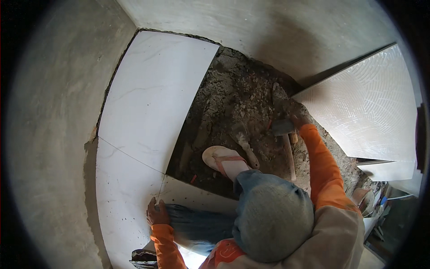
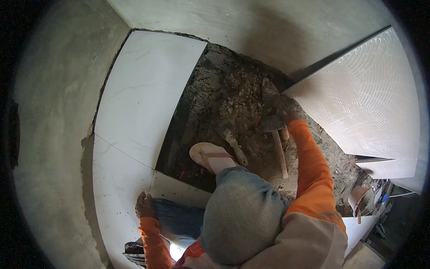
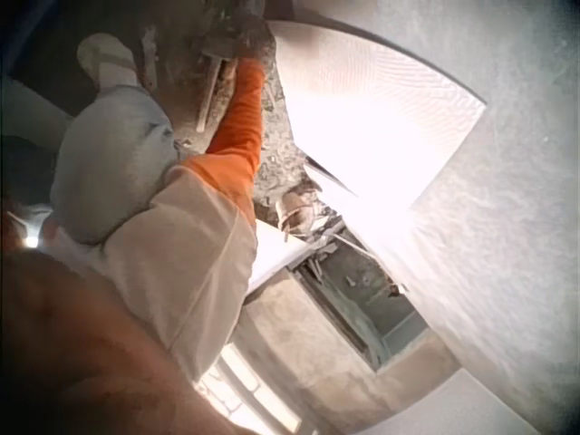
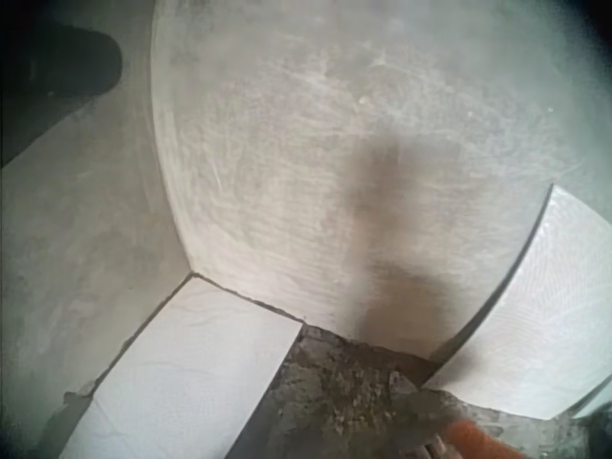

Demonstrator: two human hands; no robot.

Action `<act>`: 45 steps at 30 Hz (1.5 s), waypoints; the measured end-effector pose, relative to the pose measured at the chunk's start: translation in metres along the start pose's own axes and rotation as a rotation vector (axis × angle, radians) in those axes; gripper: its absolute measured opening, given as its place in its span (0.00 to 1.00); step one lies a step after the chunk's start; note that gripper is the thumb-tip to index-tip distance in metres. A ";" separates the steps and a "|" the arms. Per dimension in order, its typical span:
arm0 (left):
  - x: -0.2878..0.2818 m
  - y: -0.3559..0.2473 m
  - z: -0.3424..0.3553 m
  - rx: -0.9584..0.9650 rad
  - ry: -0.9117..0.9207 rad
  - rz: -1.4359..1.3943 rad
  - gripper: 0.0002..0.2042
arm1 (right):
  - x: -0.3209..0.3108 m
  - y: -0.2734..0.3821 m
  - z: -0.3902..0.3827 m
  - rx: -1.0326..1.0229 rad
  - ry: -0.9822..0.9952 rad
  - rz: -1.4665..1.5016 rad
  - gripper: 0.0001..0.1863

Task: The person installs floor tiles by positioning them on adhesive and tapping them with a rubber mallet to level them. They use a trowel to apply and adjust the mortar at the edges and in the corner.

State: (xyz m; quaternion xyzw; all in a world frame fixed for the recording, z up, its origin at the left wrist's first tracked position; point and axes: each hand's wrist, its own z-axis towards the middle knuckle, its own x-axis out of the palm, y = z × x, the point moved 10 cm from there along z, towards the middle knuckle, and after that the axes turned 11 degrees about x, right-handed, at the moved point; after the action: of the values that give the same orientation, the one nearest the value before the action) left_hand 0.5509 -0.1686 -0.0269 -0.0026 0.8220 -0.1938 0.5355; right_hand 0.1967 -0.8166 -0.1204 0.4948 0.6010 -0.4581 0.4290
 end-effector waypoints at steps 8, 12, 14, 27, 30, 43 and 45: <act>-0.009 0.006 -0.005 -0.022 -0.040 -0.006 0.22 | 0.120 -0.043 -0.004 0.159 0.973 0.654 0.25; -0.011 0.003 -0.005 -0.026 -0.039 -0.014 0.21 | 0.110 -0.037 -0.009 0.083 0.915 0.623 0.24; -0.010 0.003 -0.004 -0.018 -0.050 -0.017 0.21 | 0.096 -0.039 -0.010 0.094 0.858 0.613 0.24; -0.001 0.001 -0.002 0.031 -0.016 -0.005 0.21 | 0.011 0.188 -0.128 0.062 0.903 1.573 0.27; -0.008 0.011 -0.005 0.024 -0.027 0.022 0.21 | -0.019 0.286 -0.160 0.172 1.026 1.492 0.22; -0.006 0.023 -0.002 -0.039 -0.009 0.004 0.20 | -0.006 0.356 -0.150 0.270 0.945 1.449 0.24; -0.008 0.018 -0.003 -0.038 -0.014 0.004 0.20 | -0.008 0.355 -0.147 0.231 0.932 1.466 0.28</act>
State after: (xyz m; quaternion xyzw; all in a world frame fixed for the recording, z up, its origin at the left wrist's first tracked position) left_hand 0.5549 -0.1494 -0.0247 -0.0127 0.8217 -0.1770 0.5415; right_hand 0.5394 -0.6423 -0.1259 0.9336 0.1957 0.1240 0.2734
